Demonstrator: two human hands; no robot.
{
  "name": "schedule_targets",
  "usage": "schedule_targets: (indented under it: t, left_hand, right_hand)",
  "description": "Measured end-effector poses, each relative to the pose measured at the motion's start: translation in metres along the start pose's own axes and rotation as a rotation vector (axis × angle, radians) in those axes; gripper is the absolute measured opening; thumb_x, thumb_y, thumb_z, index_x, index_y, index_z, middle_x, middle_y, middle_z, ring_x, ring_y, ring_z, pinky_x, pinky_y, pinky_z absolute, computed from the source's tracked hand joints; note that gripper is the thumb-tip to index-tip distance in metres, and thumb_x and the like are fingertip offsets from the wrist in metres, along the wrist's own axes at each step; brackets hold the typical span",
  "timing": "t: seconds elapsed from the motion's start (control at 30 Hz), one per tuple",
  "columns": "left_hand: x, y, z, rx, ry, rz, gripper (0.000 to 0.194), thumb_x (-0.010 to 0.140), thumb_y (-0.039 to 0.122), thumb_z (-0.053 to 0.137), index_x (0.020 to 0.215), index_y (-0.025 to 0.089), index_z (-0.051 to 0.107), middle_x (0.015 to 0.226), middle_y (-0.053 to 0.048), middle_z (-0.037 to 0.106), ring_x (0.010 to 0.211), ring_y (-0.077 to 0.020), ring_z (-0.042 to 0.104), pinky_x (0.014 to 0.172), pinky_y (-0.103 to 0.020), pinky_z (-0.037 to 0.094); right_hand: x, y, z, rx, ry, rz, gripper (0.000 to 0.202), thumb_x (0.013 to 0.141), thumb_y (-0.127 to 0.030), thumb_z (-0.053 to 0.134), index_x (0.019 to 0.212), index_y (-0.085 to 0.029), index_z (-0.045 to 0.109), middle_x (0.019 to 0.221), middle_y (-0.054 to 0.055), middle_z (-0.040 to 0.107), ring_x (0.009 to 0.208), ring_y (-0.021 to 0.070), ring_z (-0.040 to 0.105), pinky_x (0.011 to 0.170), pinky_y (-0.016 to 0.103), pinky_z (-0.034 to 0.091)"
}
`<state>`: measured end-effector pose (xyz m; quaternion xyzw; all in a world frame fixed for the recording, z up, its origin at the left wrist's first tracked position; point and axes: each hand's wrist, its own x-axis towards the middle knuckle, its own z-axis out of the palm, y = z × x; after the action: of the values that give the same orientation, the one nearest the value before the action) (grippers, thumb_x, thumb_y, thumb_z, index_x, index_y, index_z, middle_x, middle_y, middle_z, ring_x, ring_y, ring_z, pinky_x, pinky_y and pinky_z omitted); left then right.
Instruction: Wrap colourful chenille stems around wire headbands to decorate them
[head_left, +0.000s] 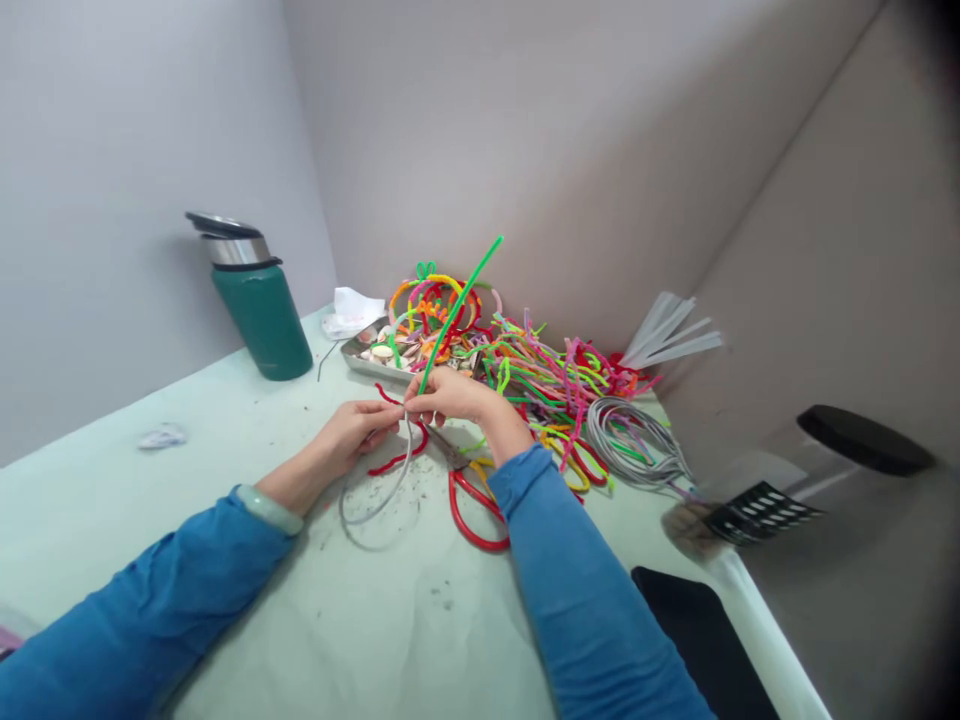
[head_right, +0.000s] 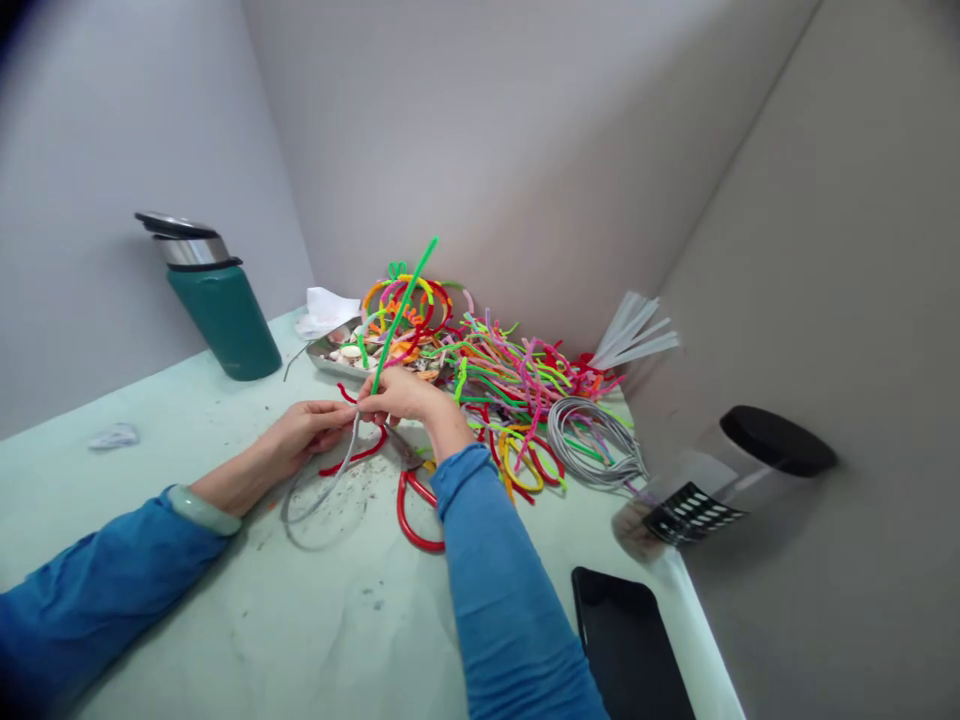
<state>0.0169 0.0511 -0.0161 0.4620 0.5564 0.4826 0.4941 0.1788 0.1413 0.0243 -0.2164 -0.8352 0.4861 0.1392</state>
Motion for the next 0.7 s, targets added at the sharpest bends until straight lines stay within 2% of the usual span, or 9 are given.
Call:
schedule_targets:
  t: [0.1, 0.23, 0.53, 0.7]
  left_hand:
    - [0.001, -0.001, -0.001, 0.009, 0.01, 0.0, 0.03, 0.065, 0.039, 0.072, 0.07, 0.01, 0.064, 0.044, 0.005, 0.041, 0.037, -0.0024, 0.025, 0.038, -0.02, 0.01]
    - [0.002, -0.003, 0.0, -0.043, 0.002, -0.017, 0.03, 0.063, 0.037, 0.073, 0.073, 0.01, 0.065, 0.05, 0.002, 0.047, 0.038, -0.0028, 0.03, 0.037, -0.019, 0.014]
    - [0.002, 0.001, -0.003, -0.036, -0.012, -0.037, 0.027, 0.063, 0.032, 0.073, 0.075, 0.009, 0.069, 0.053, -0.001, 0.053, 0.038, -0.0035, 0.032, 0.036, -0.02, 0.019]
    - [0.004, 0.0, -0.007, -0.061, -0.03, -0.036, 0.024, 0.062, 0.029, 0.073, 0.077, 0.01, 0.07, 0.059, -0.003, 0.058, 0.04, -0.0039, 0.035, 0.036, -0.02, 0.021]
  right_hand:
    - [-0.001, 0.006, -0.001, 0.076, -0.016, -0.004, 0.008, 0.075, -0.015, 0.059, 0.083, -0.012, 0.061, 0.064, 0.0, 0.062, 0.053, 0.0071, 0.055, 0.046, 0.015, 0.044]
    - [-0.004, 0.011, -0.003, 0.098, -0.027, -0.027, 0.012, 0.075, -0.02, 0.061, 0.083, -0.012, 0.063, 0.071, 0.001, 0.064, 0.057, 0.0076, 0.056, 0.046, 0.015, 0.043]
    - [-0.002, 0.01, -0.001, 0.013, -0.033, -0.095, 0.031, 0.072, -0.041, 0.065, 0.069, -0.01, 0.063, 0.061, 0.001, 0.06, 0.049, 0.0065, 0.049, 0.042, 0.017, 0.037]
    - [-0.002, 0.009, -0.001, 0.018, 0.002, -0.126, 0.035, 0.072, -0.044, 0.066, 0.067, -0.009, 0.064, 0.058, 0.001, 0.059, 0.047, 0.006, 0.047, 0.042, 0.017, 0.035]
